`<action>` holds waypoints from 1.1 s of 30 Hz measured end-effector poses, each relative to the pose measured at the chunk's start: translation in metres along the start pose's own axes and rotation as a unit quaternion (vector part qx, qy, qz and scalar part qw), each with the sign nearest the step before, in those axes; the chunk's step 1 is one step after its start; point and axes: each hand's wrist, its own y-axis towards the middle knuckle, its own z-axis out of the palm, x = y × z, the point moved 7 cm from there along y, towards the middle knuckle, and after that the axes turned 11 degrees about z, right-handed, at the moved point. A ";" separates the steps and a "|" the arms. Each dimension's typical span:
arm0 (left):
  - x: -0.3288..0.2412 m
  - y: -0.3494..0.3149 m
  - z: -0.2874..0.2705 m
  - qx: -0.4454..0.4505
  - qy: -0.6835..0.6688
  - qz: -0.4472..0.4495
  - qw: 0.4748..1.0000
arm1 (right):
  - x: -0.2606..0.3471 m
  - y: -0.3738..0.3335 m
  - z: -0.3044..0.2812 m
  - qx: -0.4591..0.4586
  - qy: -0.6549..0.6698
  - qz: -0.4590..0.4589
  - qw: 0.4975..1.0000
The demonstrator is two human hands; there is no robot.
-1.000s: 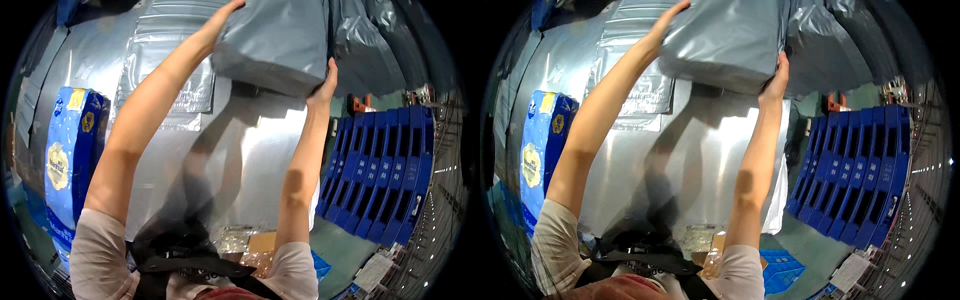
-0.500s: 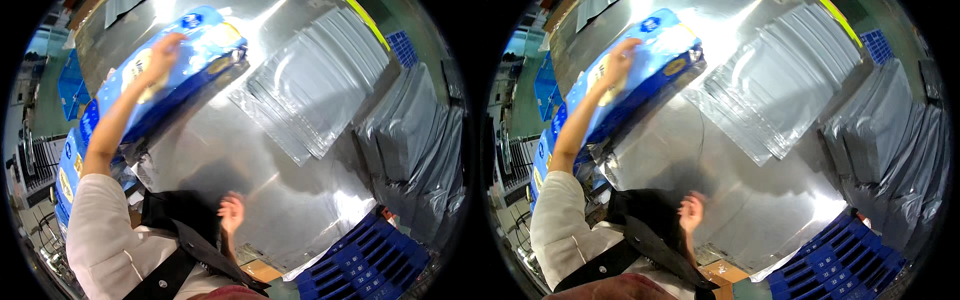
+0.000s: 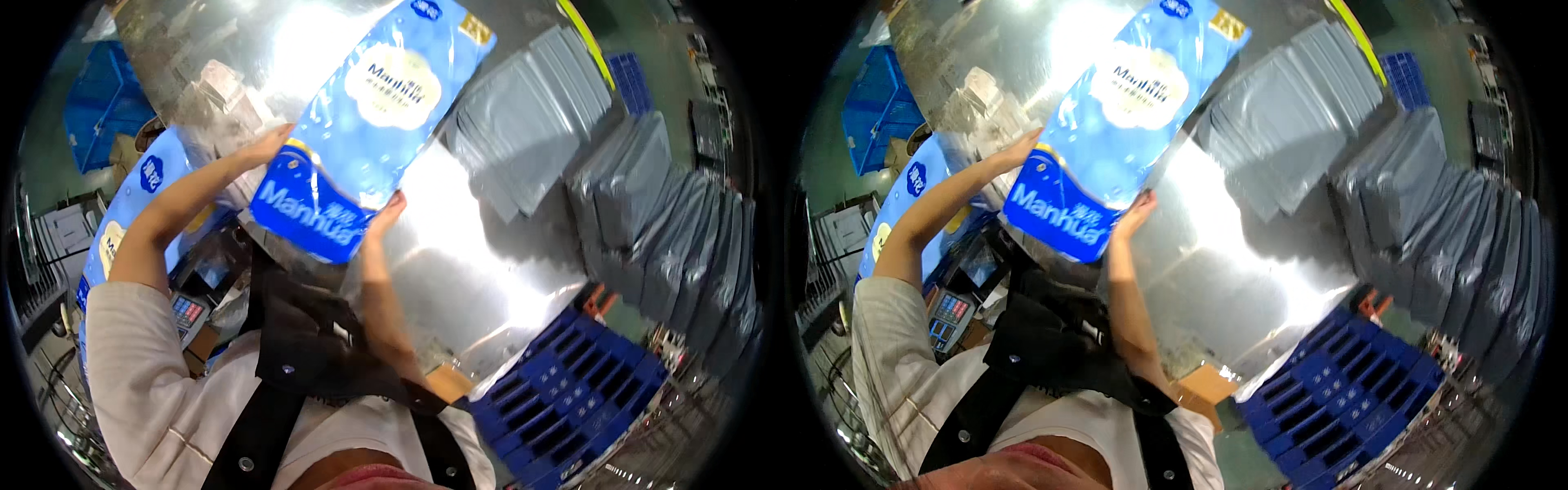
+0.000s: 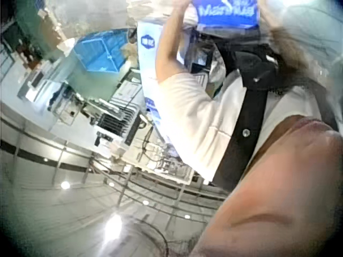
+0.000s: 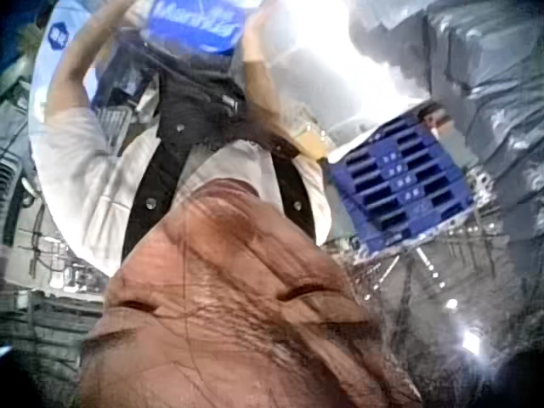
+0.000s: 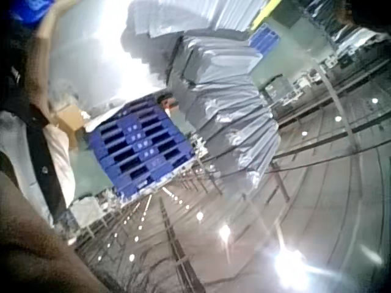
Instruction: The person places multi-packs of toilet paper into plastic mailer bags, seals the bags by hand, and places the packed items onto a conveyor belt.
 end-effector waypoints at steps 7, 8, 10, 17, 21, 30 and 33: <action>-0.192 -0.004 0.102 0.038 -0.355 -0.022 0.934 | 0.203 -0.027 -0.022 0.347 0.201 0.086 0.912; -0.207 -0.009 0.104 0.048 -0.356 0.003 0.933 | 0.232 -0.054 -0.025 0.363 0.193 0.094 0.907; -0.234 -0.025 0.121 0.064 -0.338 0.005 0.939 | 0.262 -0.077 -0.056 0.342 0.166 0.034 0.924; -0.171 -0.082 0.179 0.079 -0.460 -0.058 0.882 | 0.216 -0.143 -0.143 0.253 0.136 -0.081 0.954; -0.100 -0.122 0.182 -0.004 -0.296 -0.085 0.951 | 0.109 -0.160 -0.176 0.176 0.151 -0.014 0.973; -0.018 -0.290 0.120 0.090 -0.117 -0.246 0.958 | -0.063 -0.267 -0.252 0.004 -0.067 0.097 0.993; -0.034 -0.273 0.021 -0.028 0.127 -0.046 0.990 | -0.046 -0.220 -0.278 -0.067 0.023 0.041 0.997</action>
